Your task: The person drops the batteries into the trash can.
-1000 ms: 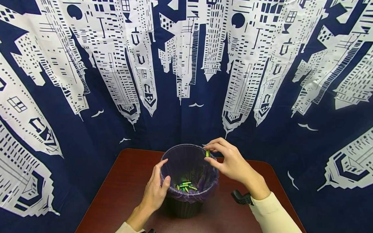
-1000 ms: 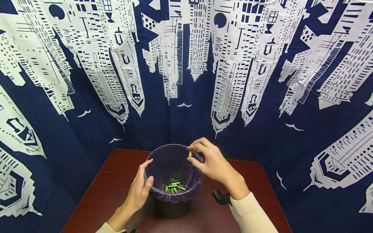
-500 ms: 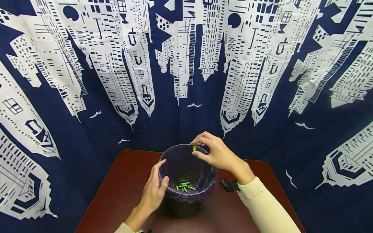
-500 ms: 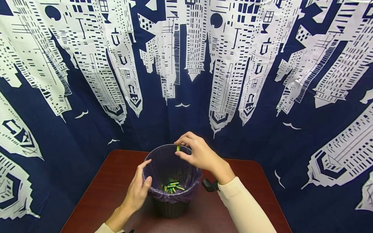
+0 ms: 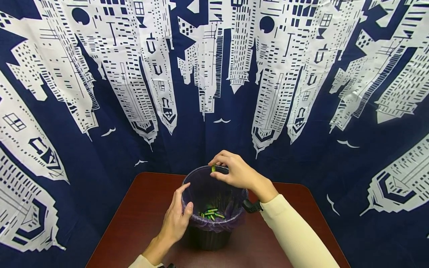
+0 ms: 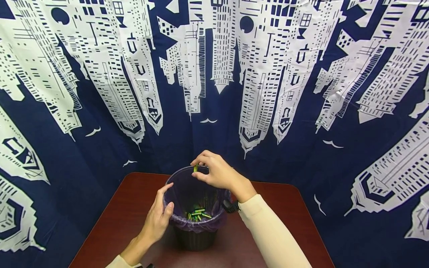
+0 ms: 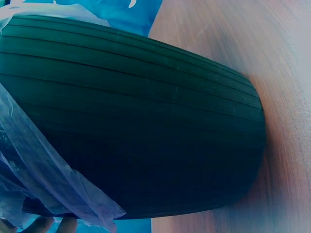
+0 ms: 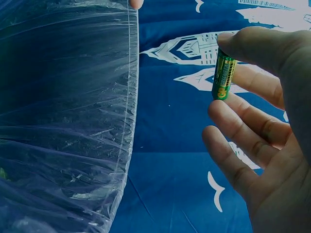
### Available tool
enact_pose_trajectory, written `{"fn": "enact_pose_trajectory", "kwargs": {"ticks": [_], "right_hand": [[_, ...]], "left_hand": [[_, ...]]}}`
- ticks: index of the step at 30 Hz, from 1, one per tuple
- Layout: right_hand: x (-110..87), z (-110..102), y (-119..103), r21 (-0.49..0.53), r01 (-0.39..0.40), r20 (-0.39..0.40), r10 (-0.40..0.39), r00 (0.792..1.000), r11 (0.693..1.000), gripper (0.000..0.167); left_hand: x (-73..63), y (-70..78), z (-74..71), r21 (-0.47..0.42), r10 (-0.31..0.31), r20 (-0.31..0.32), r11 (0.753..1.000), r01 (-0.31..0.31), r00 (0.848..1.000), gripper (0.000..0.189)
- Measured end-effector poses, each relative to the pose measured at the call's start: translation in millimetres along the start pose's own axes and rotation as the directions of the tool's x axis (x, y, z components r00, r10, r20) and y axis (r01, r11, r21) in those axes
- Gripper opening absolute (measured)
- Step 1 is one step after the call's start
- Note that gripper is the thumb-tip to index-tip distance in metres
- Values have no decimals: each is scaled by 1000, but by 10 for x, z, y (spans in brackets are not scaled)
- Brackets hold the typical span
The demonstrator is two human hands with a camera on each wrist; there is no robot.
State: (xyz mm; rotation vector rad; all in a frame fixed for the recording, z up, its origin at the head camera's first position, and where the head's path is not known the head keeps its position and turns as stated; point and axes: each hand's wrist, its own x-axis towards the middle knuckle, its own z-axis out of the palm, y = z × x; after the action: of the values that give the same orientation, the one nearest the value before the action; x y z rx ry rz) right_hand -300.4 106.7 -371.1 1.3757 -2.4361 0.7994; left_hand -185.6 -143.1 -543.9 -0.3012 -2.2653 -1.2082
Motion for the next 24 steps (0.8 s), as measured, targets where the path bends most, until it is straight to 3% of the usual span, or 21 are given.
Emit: {"fn": "enact_pose_trajectory", "kwargs": {"ticks": [12,24], "right_hand": [[131,51,64,-4,-40,42,40,998,999,29],[54,83,64,-34,-78,109,82,991,996,29]], "left_hand": [[11,-19,1,-4,-14,-1,1000,14,1000,66],[5,-25,15,-6,-9,7,1000,9,1000,64]]}}
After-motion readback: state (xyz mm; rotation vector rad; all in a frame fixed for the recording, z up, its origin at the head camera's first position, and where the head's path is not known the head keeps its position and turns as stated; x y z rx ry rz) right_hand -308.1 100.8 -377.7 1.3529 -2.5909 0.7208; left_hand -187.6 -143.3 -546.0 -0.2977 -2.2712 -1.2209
